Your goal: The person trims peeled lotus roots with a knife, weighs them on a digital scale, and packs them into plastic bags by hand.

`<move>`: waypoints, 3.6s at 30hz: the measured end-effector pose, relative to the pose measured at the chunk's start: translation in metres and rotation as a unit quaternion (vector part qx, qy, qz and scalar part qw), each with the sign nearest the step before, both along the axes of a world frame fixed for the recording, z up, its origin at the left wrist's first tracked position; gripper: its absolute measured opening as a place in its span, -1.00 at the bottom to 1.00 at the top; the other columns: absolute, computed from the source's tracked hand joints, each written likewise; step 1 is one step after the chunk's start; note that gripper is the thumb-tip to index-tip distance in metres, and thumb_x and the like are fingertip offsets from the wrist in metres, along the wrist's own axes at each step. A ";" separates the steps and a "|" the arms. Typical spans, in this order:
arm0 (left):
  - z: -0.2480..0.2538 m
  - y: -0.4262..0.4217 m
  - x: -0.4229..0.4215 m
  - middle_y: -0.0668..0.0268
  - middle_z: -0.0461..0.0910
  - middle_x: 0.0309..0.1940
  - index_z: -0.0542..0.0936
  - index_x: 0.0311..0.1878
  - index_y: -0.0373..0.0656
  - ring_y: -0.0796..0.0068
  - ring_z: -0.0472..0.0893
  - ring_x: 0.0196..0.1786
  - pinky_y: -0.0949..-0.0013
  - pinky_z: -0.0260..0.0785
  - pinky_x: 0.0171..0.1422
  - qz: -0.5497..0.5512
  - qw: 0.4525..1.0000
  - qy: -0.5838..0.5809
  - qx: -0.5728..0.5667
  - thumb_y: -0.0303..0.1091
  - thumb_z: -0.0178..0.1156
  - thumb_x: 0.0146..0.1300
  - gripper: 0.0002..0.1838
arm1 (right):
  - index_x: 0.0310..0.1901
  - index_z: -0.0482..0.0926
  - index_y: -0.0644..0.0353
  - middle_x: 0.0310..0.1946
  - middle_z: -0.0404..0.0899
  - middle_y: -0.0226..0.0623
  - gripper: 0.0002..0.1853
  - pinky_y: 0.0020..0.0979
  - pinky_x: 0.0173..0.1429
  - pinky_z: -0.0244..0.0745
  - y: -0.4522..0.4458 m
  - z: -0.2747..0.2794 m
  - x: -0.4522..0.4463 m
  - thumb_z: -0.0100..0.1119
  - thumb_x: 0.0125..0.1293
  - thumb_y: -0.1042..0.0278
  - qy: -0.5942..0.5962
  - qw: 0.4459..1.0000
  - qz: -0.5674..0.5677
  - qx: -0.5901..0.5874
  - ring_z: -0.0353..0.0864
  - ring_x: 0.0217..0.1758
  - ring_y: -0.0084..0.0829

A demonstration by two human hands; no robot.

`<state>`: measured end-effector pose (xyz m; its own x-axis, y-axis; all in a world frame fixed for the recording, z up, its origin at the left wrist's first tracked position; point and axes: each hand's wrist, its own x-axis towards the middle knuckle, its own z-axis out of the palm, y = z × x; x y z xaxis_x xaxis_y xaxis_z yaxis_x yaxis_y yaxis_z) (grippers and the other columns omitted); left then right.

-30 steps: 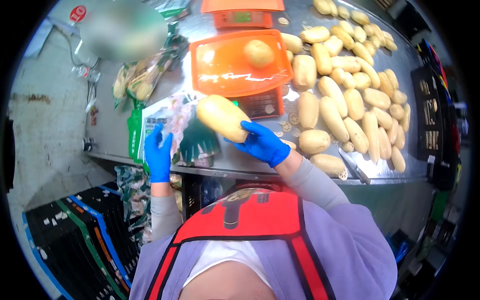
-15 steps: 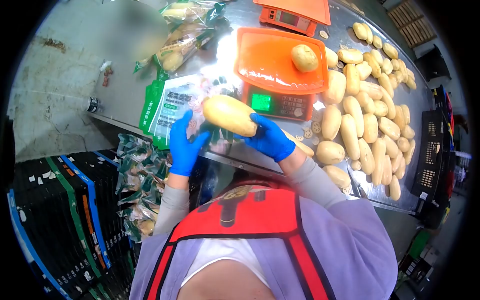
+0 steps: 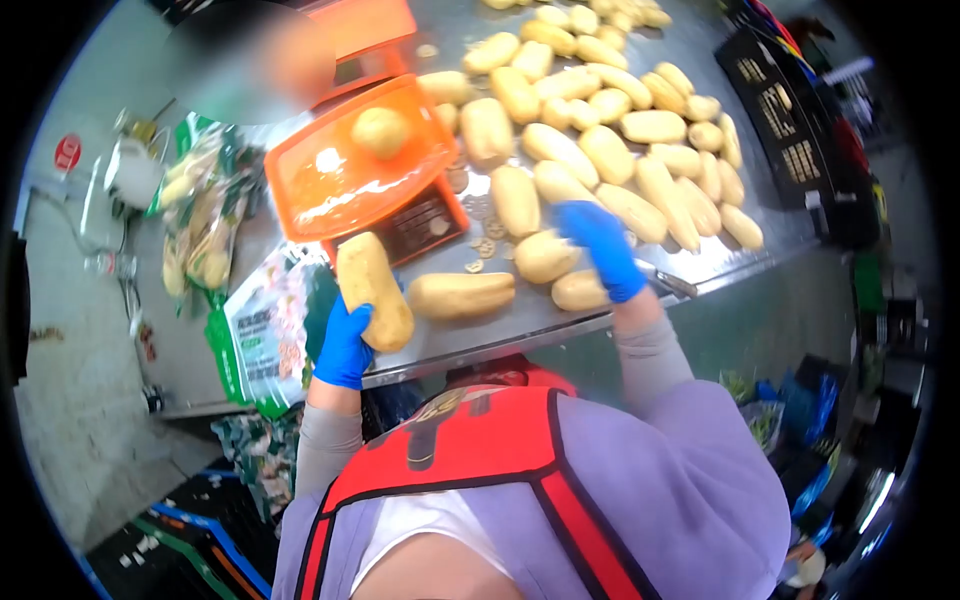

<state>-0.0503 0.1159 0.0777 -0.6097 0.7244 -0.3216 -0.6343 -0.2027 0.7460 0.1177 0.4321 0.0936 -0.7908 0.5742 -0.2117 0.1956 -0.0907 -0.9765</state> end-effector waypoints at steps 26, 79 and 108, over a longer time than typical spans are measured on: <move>0.059 0.108 0.024 0.12 0.39 0.13 0.22 0.27 -0.29 0.34 0.41 0.17 0.29 0.27 0.24 -0.131 0.906 0.379 -0.132 -0.29 0.50 -0.23 -0.05 | -0.23 0.54 0.09 -0.49 0.50 -0.25 -0.76 -0.29 -0.33 0.41 -0.037 0.070 0.031 0.28 0.01 0.35 0.012 0.875 0.086 0.476 0.53 -0.40 -0.23; 0.019 0.068 -0.166 -0.09 0.34 0.17 0.20 0.27 -0.37 0.09 0.37 0.21 0.25 0.20 0.24 0.124 0.835 0.379 -0.379 0.12 0.16 0.15 -0.17 | -0.10 0.57 0.19 -0.27 0.57 -0.18 -0.72 -0.27 -0.07 0.41 0.067 -0.030 0.101 0.25 0.12 0.39 -0.080 0.838 -0.041 0.538 0.53 -0.18 -0.21; -0.060 -0.090 0.019 0.02 0.45 -0.02 0.39 0.15 -0.26 0.03 0.44 0.01 0.12 0.29 0.09 0.250 0.570 0.506 -0.597 -0.18 0.33 -0.04 -0.33 | 0.01 0.44 0.06 -0.35 0.60 -0.06 -0.27 -0.17 -0.23 0.50 -0.108 0.024 -0.352 0.03 0.02 -0.44 0.138 0.609 0.346 0.700 0.60 -0.33 -0.05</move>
<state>-0.0317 0.0257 0.0176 -0.9549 0.0127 0.2967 0.1586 0.8665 0.4734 -0.2340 0.3242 0.1176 -0.8409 -0.4517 0.2982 -0.4750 0.8800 -0.0064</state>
